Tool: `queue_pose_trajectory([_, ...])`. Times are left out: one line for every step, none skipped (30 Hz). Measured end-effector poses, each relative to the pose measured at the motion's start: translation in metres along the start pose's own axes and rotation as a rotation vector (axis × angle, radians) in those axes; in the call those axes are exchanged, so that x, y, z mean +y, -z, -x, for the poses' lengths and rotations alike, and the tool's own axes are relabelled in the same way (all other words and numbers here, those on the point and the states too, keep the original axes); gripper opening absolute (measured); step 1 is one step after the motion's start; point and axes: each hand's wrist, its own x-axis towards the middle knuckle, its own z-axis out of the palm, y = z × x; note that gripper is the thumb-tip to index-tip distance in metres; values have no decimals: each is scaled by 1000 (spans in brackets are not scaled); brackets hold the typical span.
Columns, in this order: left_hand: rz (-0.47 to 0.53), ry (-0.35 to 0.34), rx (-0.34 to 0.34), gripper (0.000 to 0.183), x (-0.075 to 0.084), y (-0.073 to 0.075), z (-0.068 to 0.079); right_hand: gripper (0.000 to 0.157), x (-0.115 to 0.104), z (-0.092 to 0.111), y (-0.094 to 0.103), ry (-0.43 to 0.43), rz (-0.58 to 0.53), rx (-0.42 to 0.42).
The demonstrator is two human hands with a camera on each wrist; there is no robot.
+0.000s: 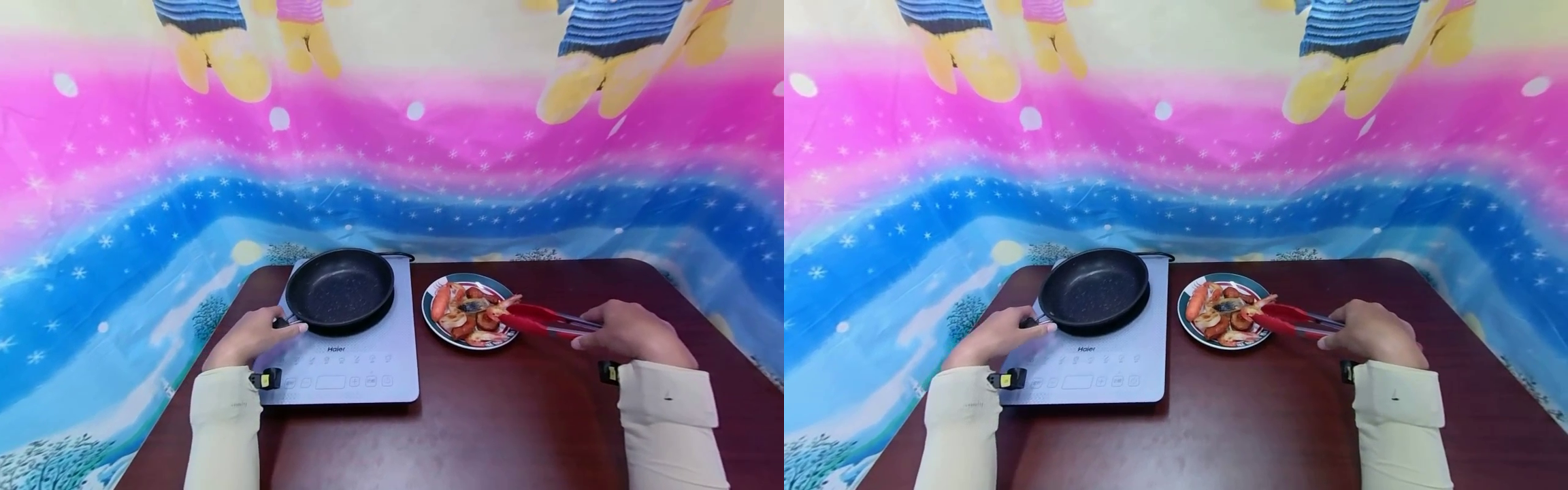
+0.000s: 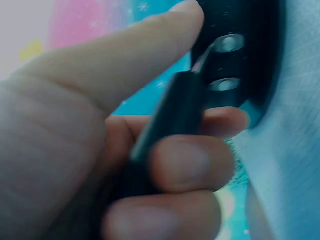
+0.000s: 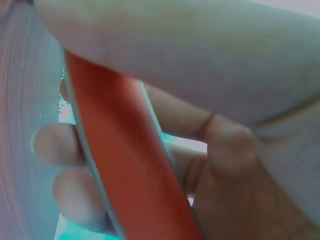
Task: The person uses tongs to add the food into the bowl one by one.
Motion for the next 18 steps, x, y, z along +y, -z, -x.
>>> queue_pose_trajectory([4,15,-1,48,-1,-2,0,50,-2,-1,-1,4,1,3])
queue_pose_trajectory([8,28,-2,49,-3,-3,0,49,-3,-2,-2,7,3,5])
queue_pose_trajectory([8,38,-3,49,-5,-4,0,47,-4,-2,-3,8,5,7])
queue_pose_trajectory([7,43,-4,50,-6,-5,0,47,-5,-3,-3,8,10,9])
queue_pose_trajectory([7,46,-4,50,-7,-6,0,46,-6,-3,-3,9,15,11])
queue_pose_trajectory([8,48,-2,50,-8,-7,0,46,-6,-3,-2,10,20,12])
queue_pose_trajectory([7,48,-3,49,-9,-7,1,46,-6,-3,-1,9,23,13])
queue_pose_trajectory([6,48,-6,49,-10,-8,1,46,-6,-2,0,11,25,14])
queue_pose_trajectory([4,48,-10,48,-10,-7,1,49,-6,-2,0,14,28,15])
queue_pose_trajectory([4,48,-13,48,-10,-7,1,51,-6,-2,1,12,30,16])
queue_pose_trajectory([4,45,-16,49,-10,-7,1,52,-5,-2,2,15,31,15])
queue_pose_trajectory([1,41,-20,48,-10,-6,0,55,-4,-2,3,13,29,14])
queue_pose_trajectory([-1,34,-24,48,-9,-6,0,58,-4,-2,4,11,29,15])
queue_pose_trajectory([-2,28,-27,49,-8,-5,-1,61,-3,-2,4,9,30,21])
queue_pose_trajectory([-2,23,-31,49,-7,-5,-1,64,-3,-1,5,8,34,33])
queue_pose_trajectory([-2,20,-32,50,-6,-4,-2,67,-3,-1,5,9,37,50])
queue_pose_trajectory([-2,18,-35,51,-5,-4,-2,71,-4,-1,6,22,42,73])
queue_pose_trajectory([-4,19,-35,51,-4,-3,-3,76,-5,-1,6,30,40,97])
